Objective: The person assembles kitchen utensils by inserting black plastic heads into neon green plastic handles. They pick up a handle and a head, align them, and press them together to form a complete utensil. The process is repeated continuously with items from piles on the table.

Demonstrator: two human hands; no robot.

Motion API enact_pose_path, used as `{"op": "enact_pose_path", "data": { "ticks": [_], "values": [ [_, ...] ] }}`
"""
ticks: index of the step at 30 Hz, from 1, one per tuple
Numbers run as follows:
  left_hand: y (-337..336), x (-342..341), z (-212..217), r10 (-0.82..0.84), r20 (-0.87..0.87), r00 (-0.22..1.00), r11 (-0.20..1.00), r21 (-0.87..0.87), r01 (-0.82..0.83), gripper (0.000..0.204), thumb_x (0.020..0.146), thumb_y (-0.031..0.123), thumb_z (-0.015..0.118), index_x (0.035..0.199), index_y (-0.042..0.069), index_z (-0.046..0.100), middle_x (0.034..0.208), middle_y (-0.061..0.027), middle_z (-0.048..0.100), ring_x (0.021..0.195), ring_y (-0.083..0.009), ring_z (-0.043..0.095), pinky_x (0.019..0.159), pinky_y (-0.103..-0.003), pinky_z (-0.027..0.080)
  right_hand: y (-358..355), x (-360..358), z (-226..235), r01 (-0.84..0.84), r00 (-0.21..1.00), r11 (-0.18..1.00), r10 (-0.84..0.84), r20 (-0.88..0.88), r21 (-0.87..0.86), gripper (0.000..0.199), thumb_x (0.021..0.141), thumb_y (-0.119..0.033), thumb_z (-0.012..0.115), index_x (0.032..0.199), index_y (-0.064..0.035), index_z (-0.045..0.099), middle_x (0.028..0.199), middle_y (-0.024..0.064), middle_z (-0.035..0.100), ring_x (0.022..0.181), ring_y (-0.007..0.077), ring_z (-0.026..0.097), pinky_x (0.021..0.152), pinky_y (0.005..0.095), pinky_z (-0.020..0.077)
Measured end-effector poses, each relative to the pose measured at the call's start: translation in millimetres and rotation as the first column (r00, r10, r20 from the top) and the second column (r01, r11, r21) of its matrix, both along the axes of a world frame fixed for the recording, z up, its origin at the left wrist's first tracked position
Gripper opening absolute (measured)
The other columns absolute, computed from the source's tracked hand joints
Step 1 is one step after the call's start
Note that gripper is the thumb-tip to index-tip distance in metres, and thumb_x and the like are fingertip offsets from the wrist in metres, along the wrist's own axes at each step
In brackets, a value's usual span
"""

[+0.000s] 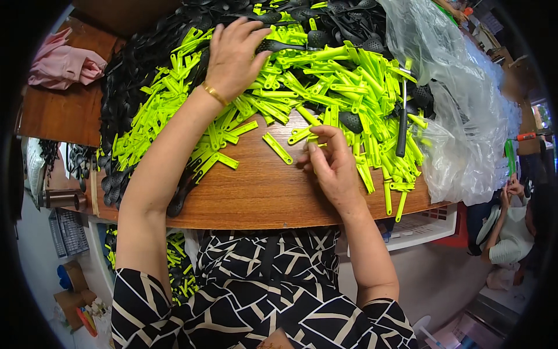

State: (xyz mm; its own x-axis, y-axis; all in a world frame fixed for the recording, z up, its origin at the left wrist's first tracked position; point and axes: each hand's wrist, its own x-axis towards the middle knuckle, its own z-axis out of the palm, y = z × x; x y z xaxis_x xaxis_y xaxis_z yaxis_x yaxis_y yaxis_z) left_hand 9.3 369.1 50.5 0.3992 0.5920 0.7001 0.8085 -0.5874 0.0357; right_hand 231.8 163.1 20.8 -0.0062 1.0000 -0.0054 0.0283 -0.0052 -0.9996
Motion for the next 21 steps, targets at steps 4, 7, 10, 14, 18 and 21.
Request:
{"op": "enact_pose_path", "data": {
  "ticks": [4, 7, 10, 14, 18, 21],
  "values": [
    [14.3, 26.9, 10.0, -0.036, -0.098, 0.995, 0.989, -0.149, 0.021, 0.028, 0.087, 0.024, 0.080, 0.113, 0.014, 0.075, 0.119, -0.0022, 0.070, 0.122, -0.0250, 0.061, 0.103, -0.049, 0.041, 1.6, -2.6, -10.9, 0.007, 0.978, 0.983, -0.045, 0.203, 0.182, 0.031, 0.103, -0.004, 0.068, 0.133, -0.0033, 0.061, 0.104, 0.0106, 0.075, 0.090, 0.0171, 0.074, 0.079, 0.0285, 0.0590],
    [3.2, 25.2, 11.2, -0.133, -0.066, 0.989, 0.978, -0.170, 0.121, 0.018, 0.092, 0.018, 0.074, 0.109, 0.010, 0.075, 0.108, -0.0060, 0.072, 0.107, -0.0282, 0.067, 0.092, -0.045, 0.046, 3.9, 7.4, -15.1, -0.054, 0.955, 0.957, -0.034, 0.296, 0.284, 0.022, 0.098, -0.003, 0.073, 0.120, -0.0018, 0.071, 0.112, 0.0116, 0.077, 0.094, 0.0202, 0.076, 0.082, 0.0306, 0.0589],
    [-22.0, 17.3, 12.6, -0.254, 0.047, 0.966, 0.938, -0.233, 0.258, 0.020, 0.099, 0.013, 0.066, 0.117, 0.004, 0.070, 0.105, -0.0128, 0.072, 0.094, -0.0324, 0.070, 0.084, -0.040, 0.052, 6.7, 13.4, -3.2, -0.028, 0.972, 0.956, -0.042, 0.230, 0.290, 0.013, 0.095, -0.002, 0.076, 0.108, -0.0015, 0.077, 0.110, 0.0106, 0.076, 0.096, 0.0208, 0.074, 0.085, 0.0310, 0.0564],
    [-105.9, 4.4, 22.4, -0.105, 0.510, 0.854, 0.584, -0.663, 0.468, 0.031, 0.110, 0.018, 0.057, 0.134, 0.000, 0.063, 0.094, -0.0055, 0.069, 0.088, -0.0169, 0.069, 0.084, -0.030, 0.053, 8.6, 23.6, 18.6, 0.026, 0.990, 0.944, -0.069, 0.120, 0.330, 0.017, 0.096, -0.002, 0.075, 0.113, -0.0016, 0.076, 0.104, 0.0071, 0.073, 0.095, 0.0161, 0.068, 0.085, 0.0276, 0.0529],
    [-158.5, -5.9, 13.0, 0.261, 0.793, 0.550, 0.151, -0.596, 0.789, 0.036, 0.112, 0.025, 0.059, 0.136, -0.001, 0.067, 0.099, 0.0006, 0.067, 0.095, -0.0098, 0.063, 0.088, -0.027, 0.051, 0.9, 25.1, 29.9, -0.053, 0.998, 0.981, 0.055, -0.004, 0.185, 0.019, 0.096, -0.002, 0.076, 0.116, -0.0022, 0.076, 0.105, 0.0073, 0.075, 0.092, 0.0156, 0.071, 0.081, 0.0265, 0.0540],
    [-186.9, -0.9, 15.4, 0.408, 0.781, 0.472, 0.105, -0.554, 0.826, 0.036, 0.108, 0.023, 0.066, 0.137, 0.002, 0.070, 0.114, 0.0013, 0.071, 0.109, -0.0081, 0.060, 0.101, -0.024, 0.045, -3.9, 23.7, 37.3, -0.194, 0.973, 0.952, 0.155, 0.170, 0.239, 0.021, 0.095, -0.002, 0.076, 0.116, -0.0033, 0.077, 0.105, 0.0081, 0.077, 0.094, 0.0163, 0.073, 0.081, 0.0273, 0.0550]
  ]
}}
